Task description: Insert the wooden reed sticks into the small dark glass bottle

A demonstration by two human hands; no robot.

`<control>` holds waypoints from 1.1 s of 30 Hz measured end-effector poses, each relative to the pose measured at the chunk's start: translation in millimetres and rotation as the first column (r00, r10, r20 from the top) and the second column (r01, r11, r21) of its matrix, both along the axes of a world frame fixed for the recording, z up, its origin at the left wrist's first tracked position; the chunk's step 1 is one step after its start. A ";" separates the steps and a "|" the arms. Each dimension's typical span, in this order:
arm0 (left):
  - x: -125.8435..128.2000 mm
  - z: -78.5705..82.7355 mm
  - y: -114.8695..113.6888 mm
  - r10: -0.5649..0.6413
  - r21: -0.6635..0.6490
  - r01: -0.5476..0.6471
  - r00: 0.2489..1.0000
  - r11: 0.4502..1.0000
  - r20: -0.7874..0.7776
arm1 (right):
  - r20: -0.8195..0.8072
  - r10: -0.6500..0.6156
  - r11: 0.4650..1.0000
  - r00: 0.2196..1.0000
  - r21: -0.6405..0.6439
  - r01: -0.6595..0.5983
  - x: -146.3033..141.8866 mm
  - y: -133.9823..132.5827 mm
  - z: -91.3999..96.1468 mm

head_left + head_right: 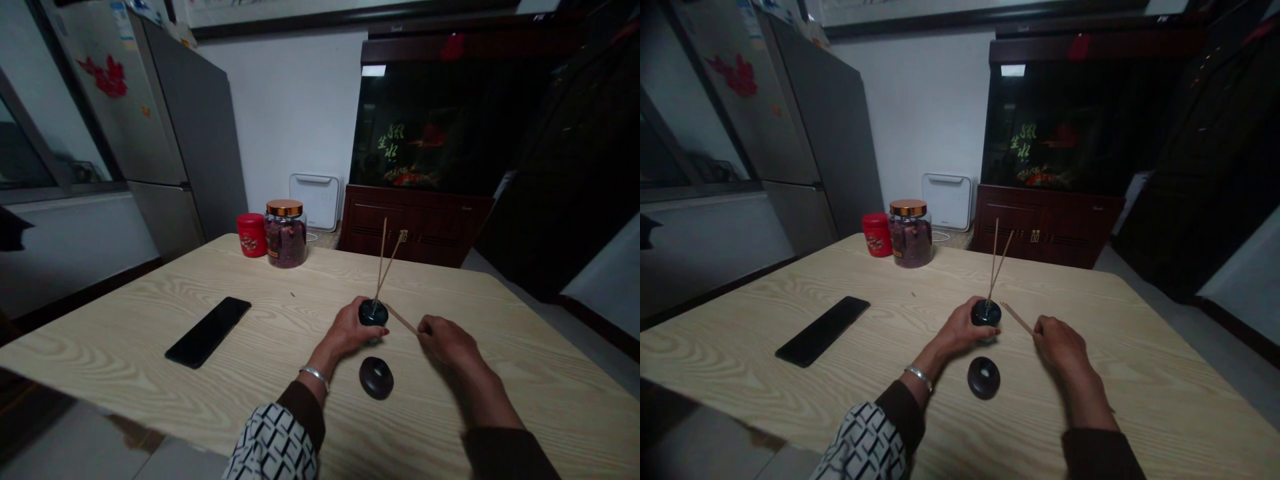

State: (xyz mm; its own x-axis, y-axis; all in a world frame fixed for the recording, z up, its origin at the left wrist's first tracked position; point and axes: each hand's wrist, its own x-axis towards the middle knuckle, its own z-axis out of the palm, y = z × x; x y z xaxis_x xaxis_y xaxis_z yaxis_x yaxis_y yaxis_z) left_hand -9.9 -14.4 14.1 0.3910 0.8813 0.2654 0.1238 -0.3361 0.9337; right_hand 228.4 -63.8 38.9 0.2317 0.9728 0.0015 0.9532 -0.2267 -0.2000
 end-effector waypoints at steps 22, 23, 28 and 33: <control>0.4 -1.7 -0.3 -0.008 0.011 0.008 1.000 1.000 0.014 | -0.260 0.128 0.825 0.957 0.563 0.042 -17.3 -17.7 41.7; 0.4 -2.1 0.0 -0.010 0.010 0.009 1.000 1.000 0.014 | -0.340 0.185 0.706 0.922 0.699 0.116 -23.4 -19.1 49.1; 0.6 -1.6 0.8 0.011 -0.001 -0.011 1.000 1.000 -0.019 | -0.635 0.637 0.284 0.438 0.721 0.633 -56.8 -20.6 76.1; 0.1 0.1 0.4 0.018 -0.013 -0.018 0.999 1.000 -0.042 | -0.631 0.702 0.300 0.331 0.683 0.666 -66.5 -15.0 73.4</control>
